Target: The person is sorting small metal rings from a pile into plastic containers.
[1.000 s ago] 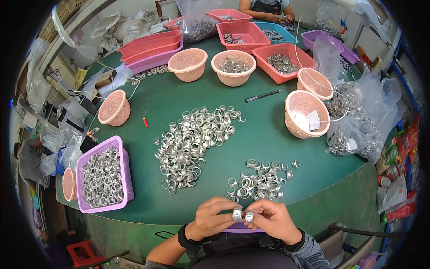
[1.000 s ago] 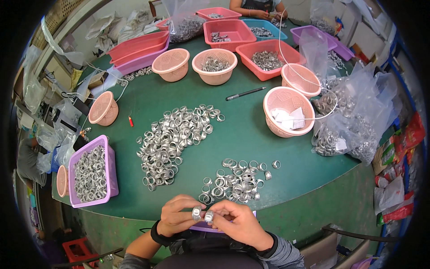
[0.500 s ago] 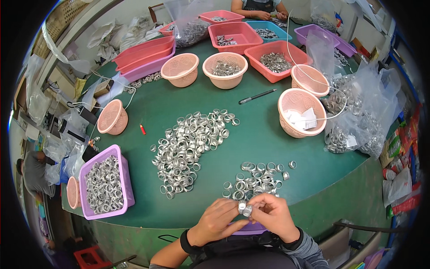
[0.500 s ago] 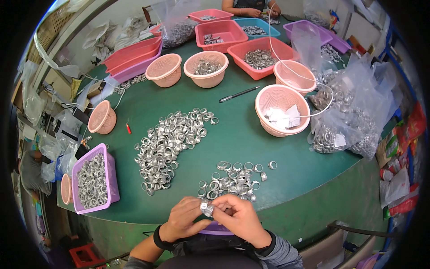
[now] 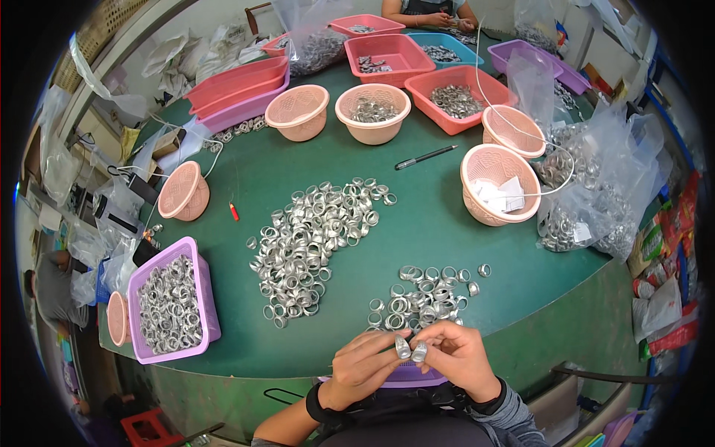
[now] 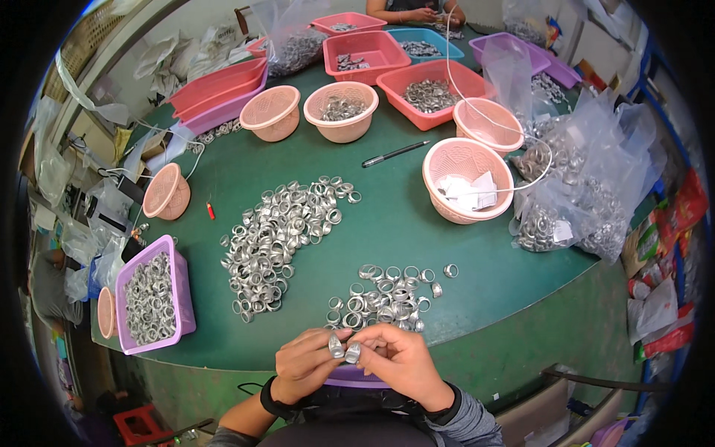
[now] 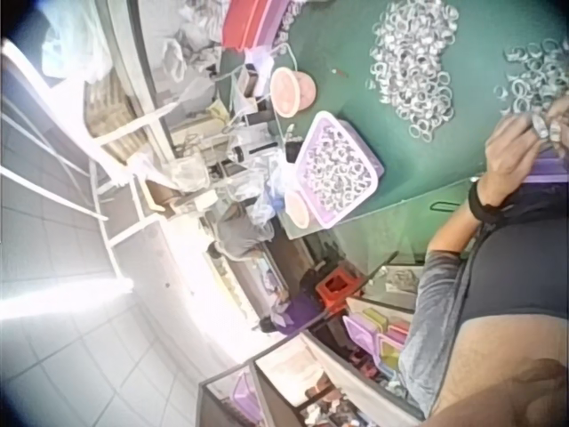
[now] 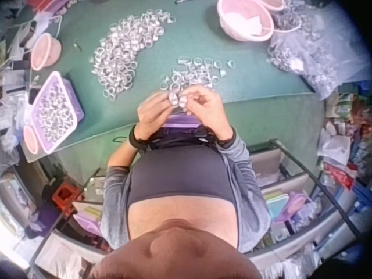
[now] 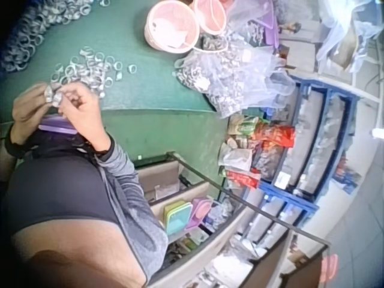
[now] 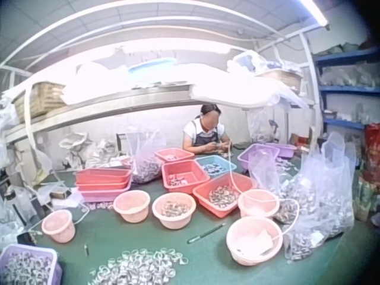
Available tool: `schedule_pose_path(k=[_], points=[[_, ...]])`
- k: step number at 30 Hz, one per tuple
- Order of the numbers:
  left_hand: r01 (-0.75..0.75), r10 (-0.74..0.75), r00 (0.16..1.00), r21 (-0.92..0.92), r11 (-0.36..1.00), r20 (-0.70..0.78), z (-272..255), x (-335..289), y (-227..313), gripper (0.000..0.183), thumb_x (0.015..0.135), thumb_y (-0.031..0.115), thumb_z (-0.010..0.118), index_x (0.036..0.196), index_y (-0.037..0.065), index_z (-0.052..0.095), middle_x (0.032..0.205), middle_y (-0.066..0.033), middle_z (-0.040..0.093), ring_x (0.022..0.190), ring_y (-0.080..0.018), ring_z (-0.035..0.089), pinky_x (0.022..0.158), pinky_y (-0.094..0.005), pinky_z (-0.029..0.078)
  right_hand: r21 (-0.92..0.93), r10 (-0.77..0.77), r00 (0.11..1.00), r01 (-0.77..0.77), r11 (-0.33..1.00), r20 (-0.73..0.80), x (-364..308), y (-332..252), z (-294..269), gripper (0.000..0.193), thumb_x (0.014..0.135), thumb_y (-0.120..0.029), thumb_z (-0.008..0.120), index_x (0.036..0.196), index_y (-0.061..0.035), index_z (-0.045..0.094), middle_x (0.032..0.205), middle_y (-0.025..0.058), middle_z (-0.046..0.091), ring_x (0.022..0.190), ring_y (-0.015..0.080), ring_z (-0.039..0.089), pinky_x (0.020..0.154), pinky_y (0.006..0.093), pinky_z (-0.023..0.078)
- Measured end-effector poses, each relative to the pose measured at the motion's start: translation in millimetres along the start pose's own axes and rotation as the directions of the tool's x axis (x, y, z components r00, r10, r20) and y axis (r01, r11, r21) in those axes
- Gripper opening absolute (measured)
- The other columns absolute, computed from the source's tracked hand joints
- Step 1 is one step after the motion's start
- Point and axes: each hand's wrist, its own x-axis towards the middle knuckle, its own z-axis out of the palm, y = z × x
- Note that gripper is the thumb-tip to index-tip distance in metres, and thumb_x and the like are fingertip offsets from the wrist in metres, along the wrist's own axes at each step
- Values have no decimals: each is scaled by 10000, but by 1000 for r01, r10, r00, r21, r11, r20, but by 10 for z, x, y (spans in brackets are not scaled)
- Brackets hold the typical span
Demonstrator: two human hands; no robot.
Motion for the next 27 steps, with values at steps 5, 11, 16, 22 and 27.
schedule_pose_path(k=[5, 11, 16, 22, 27], points=[[-14, 14, 1000, -8, 1000, -23, -22, -27, -6, 198, 623, -43, 648, 814, -23, 600, 896, -180, 603, 722, -262, 597, 661, -321, 477, -16, -10, 1000, 10, 1000, 5, -4, -10, 42, 131, 811, -38, 536, 927, 21, 529, 754, 39, 569, 610, 54, 520, 534, 183, 440], [-20, 20, 999, 2, 1000, -38, -39, -36, 3, 198, 619, -39, 654, 809, -17, 601, 886, -168, 607, 718, -254, 601, 651, -317, 477, -19, -6, 1000, 6, 1000, 11, -2, -10, 75, 135, 810, -42, 540, 929, 21, 529, 746, 36, 568, 609, 52, 518, 535, 183, 441], [-21, 21, 998, -5, 1000, -51, -27, -39, 9, 186, 619, -31, 660, 795, -14, 604, 867, -160, 611, 705, -250, 601, 645, -313, 475, -19, -1, 1000, 1, 1000, 4, -17, -39, 89, 135, 811, -42, 538, 929, 22, 529, 742, 35, 567, 610, 53, 519, 538, 183, 442], [-3, 5, 998, 23, 1000, -59, -23, -76, 4, 191, 606, 12, 678, 787, 7, 618, 823, -106, 608, 709, -226, 594, 641, -298, 476, -4, 10, 1000, -10, 1000, 27, -9, -2, 81, 131, 817, -38, 525, 934, 21, 525, 747, 33, 564, 619, 54, 522, 543, 183, 442], [-16, 17, 998, 14, 1000, -62, 10, -58, 15, 170, 607, 3, 677, 765, 1, 613, 799, -113, 610, 686, -232, 594, 625, -304, 471, -1, 7, 1000, -7, 1000, 18, -25, -25, 66, 141, 815, -42, 528, 942, 19, 522, 753, 35, 562, 625, 55, 521, 543, 184, 443]])
